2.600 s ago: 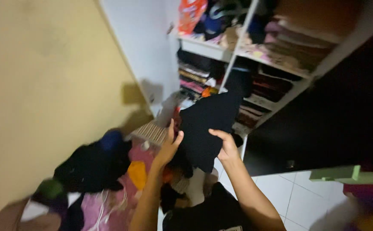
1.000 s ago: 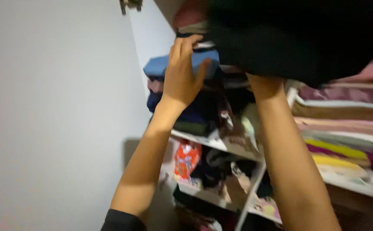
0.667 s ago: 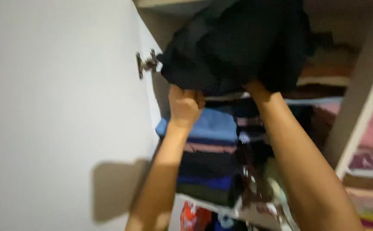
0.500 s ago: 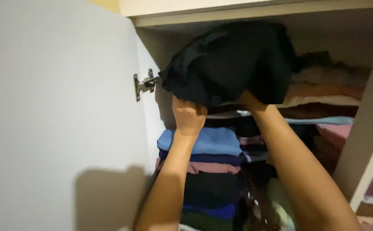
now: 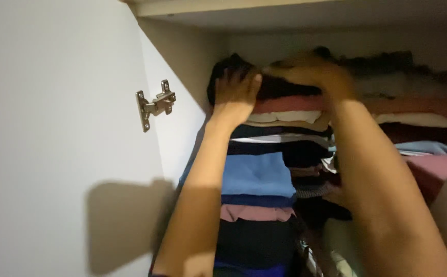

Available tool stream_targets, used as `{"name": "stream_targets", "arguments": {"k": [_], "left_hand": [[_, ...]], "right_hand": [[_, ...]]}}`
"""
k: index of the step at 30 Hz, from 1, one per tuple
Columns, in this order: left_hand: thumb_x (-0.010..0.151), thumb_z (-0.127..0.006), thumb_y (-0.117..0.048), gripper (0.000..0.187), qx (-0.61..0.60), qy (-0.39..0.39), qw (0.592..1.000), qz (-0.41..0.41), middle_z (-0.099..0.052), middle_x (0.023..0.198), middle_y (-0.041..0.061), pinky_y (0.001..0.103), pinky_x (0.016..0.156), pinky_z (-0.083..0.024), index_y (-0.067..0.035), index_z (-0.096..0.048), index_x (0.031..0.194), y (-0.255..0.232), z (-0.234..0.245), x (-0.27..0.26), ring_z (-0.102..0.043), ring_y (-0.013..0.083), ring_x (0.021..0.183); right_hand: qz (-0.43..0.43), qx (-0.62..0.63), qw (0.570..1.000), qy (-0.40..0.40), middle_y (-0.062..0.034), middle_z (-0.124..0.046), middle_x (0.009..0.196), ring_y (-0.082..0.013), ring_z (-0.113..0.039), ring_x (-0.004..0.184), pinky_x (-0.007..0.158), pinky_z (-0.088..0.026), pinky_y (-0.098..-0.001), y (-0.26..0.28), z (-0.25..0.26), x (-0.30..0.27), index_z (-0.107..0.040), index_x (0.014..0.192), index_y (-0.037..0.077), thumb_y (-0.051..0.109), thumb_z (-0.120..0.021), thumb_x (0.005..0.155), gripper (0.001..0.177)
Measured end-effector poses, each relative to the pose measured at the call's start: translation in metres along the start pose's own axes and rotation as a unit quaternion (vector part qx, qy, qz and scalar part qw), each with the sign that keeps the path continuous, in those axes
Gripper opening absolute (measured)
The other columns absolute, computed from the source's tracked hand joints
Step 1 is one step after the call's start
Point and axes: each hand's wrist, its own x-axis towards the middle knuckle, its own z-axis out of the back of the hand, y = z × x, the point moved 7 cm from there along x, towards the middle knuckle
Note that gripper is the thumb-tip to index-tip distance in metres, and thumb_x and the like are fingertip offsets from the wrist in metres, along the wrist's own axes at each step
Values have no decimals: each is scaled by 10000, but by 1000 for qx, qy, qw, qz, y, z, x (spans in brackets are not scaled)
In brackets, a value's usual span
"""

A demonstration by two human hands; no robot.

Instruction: Fold various pieces of clothing and place them in a closet.

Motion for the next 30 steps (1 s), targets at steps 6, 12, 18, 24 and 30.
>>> {"name": "stream_targets", "arguments": {"k": [6,12,18,24,30], "left_hand": [[1039,-283,-506,572,-18,113,985,129,-528,1348,315,585,1075,-342,-200,-546,1443,38,-36,4,-491,509,1234],[1096,-309,-400,475,-5,77,994,79,-608,1277,284,564,1035,-412,-107,-624,1299,36,-30,-2,-549,487,1176],[1044,-535,-282,380,25,-178,982,-51,-592,1193,296,554,980,-419,-14,-615,1302,4,11,-36,-547,497,1100],[946,-685,-299,227,38,-13,978,-203,-625,1111,209,522,887,-452,-79,-659,998,-43,8,-50,-566,402,1042],[803,-706,-266,367,110,19,959,-260,-612,1053,171,498,908,-452,-44,-718,1095,-13,-4,-86,-557,368,1066]], "right_hand": [[-38,17,998,-56,-185,-565,1453,-436,-515,1310,1089,-379,-546,-41,4,-16,-612,1420,169,443,-552,977,524],[-90,44,990,-96,-176,-528,1483,-465,-470,1329,1107,-327,-584,-79,-19,-32,-613,1408,161,555,-473,1033,562],[-61,64,838,-538,-291,-526,1383,-529,-490,1252,1113,-359,-613,-13,15,-157,-630,1378,32,348,-640,1104,419],[-6,116,888,-445,-306,-527,1157,-535,-509,1070,910,-399,-607,0,-21,-177,-703,1094,33,247,-804,887,315],[13,153,889,-432,-278,-575,1163,-455,-577,1070,891,-472,-519,-50,-76,-145,-712,1015,4,59,-692,926,107]]}}
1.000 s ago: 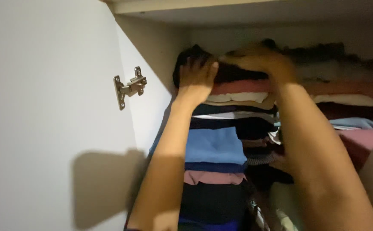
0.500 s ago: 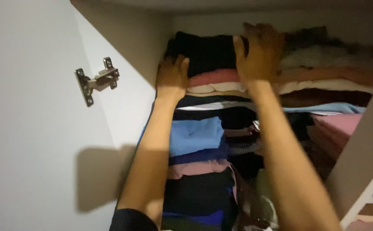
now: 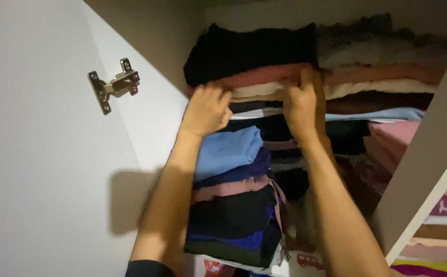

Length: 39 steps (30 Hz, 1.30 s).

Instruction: Fold various pieces of clothing and place them in a closet.

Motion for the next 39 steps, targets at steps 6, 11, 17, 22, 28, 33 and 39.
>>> {"name": "stream_targets", "arguments": {"k": [6,11,17,22,28,33,39], "left_hand": [[836,-685,-286,269,111,11,987,117,-622,1241,165,502,898,-427,-68,-719,990,13,24,0,-543,347,1176],[912,-586,-177,317,167,43,971,166,-597,1306,165,479,994,-424,-24,-718,1156,22,12,-2,-518,338,1257],[900,-557,-167,355,180,25,971,155,-581,1335,185,480,1053,-405,-5,-709,1177,24,6,-2,-496,370,1297],[915,-550,-163,377,197,23,971,135,-590,1301,179,482,1047,-394,12,-709,1209,18,20,-2,-505,357,1282],[899,-566,-148,287,209,11,960,185,-619,1218,174,445,1050,-412,8,-745,1059,18,28,-3,-531,341,1223],[789,-783,-167,300,17,74,954,290,-593,1187,239,472,967,-417,38,-720,997,20,53,0,-521,414,1157],[864,-795,-140,344,-97,-92,935,328,-564,1215,225,495,1009,-401,-21,-640,1148,-80,171,-13,-508,420,1154]], "right_hand": [[-217,95,970,52,-155,-677,1048,-321,-646,998,927,-475,-436,-62,-17,-22,-689,995,19,125,-560,1133,217],[-1,-1,1000,-32,-222,-641,1198,-439,-597,1119,971,-475,-505,40,68,21,-688,1170,-10,20,-627,940,239],[-85,40,991,99,-221,-674,1039,-424,-670,907,773,-533,-507,9,37,25,-696,1210,17,123,-688,930,300],[-110,-66,991,42,-225,-712,1123,-423,-692,1049,890,-539,-497,-20,23,19,-727,1172,56,110,-622,1005,205],[-151,-2,988,15,-307,-689,1040,-496,-647,987,816,-508,-536,3,43,22,-738,1076,-31,216,-708,837,346],[-82,32,996,-14,-308,-625,1288,-506,-583,1202,1034,-489,-518,52,81,11,-587,1385,-40,-118,-563,823,568],[-253,231,940,13,-182,-637,1236,-328,-626,1078,949,-509,-420,108,124,-63,-539,1351,16,12,-778,843,561]]}}
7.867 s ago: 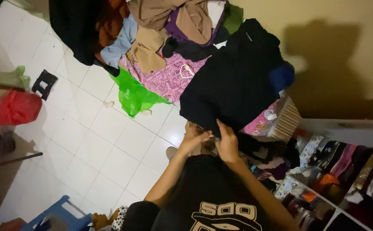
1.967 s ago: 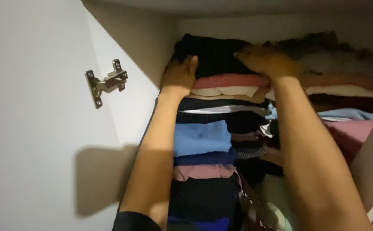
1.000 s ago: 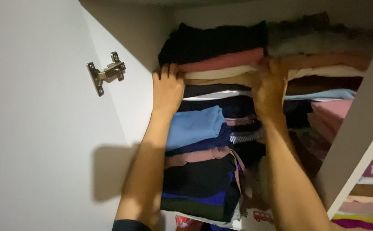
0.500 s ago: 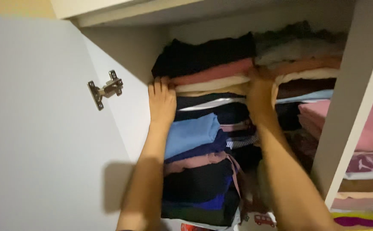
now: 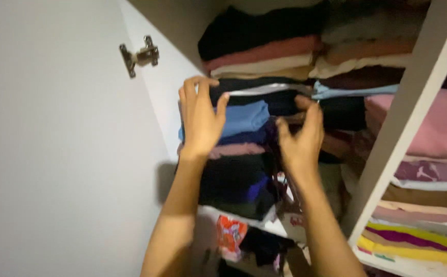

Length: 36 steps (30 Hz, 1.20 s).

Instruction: Fold various pieces of clothing and place them in a closet.

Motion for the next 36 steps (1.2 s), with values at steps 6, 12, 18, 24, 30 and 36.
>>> {"name": "stream_targets", "arguments": {"k": [6,12,18,24,30,36], "left_hand": [[855,-774,-163,451,22,12,997,69,-556,1328,227,509,1096,-393,-15,-604,1245,-93,70,-170,-506,438,1261],[841,-755,-157,429,165,21,952,258,-547,1303,220,495,1042,-425,-23,-606,1221,-145,142,-363,-504,427,1231],[823,-733,-119,460,320,29,856,405,-549,1273,232,497,1006,-414,4,-589,1242,-199,248,-541,-509,434,1176],[789,-762,-130,437,358,-21,830,427,-593,1236,201,481,1024,-404,-37,-604,1186,-248,276,-549,-541,398,1181],[841,-766,-94,493,210,37,909,357,-551,1283,239,471,1048,-416,32,-550,1266,-238,241,-445,-522,423,1214],[837,-769,-77,524,124,124,948,264,-546,1326,236,460,1054,-445,10,-561,1310,-193,209,-371,-515,433,1246]], "right_hand": [[-160,336,924,92,-93,-600,1246,-175,-601,1072,947,-526,-307,18,40,-143,-507,1315,54,17,-730,920,455],[-281,477,819,151,-112,-601,1282,-161,-561,1018,927,-492,-294,10,63,-291,-471,1300,49,-58,-663,900,457],[-345,441,785,264,-106,-575,1159,-167,-568,1040,900,-499,-305,44,62,-377,-479,1294,14,-14,-695,884,464],[-18,440,862,252,-72,-567,1178,-129,-578,1004,902,-536,-268,100,62,-284,-536,1363,44,26,-747,1015,408],[-133,464,834,267,-64,-573,1277,-146,-587,1126,1001,-521,-294,90,51,-261,-513,1402,51,20,-735,992,468],[-26,329,917,225,-77,-593,1287,-165,-603,1138,803,-570,-270,78,47,-228,-541,1333,55,60,-733,980,402]]}}
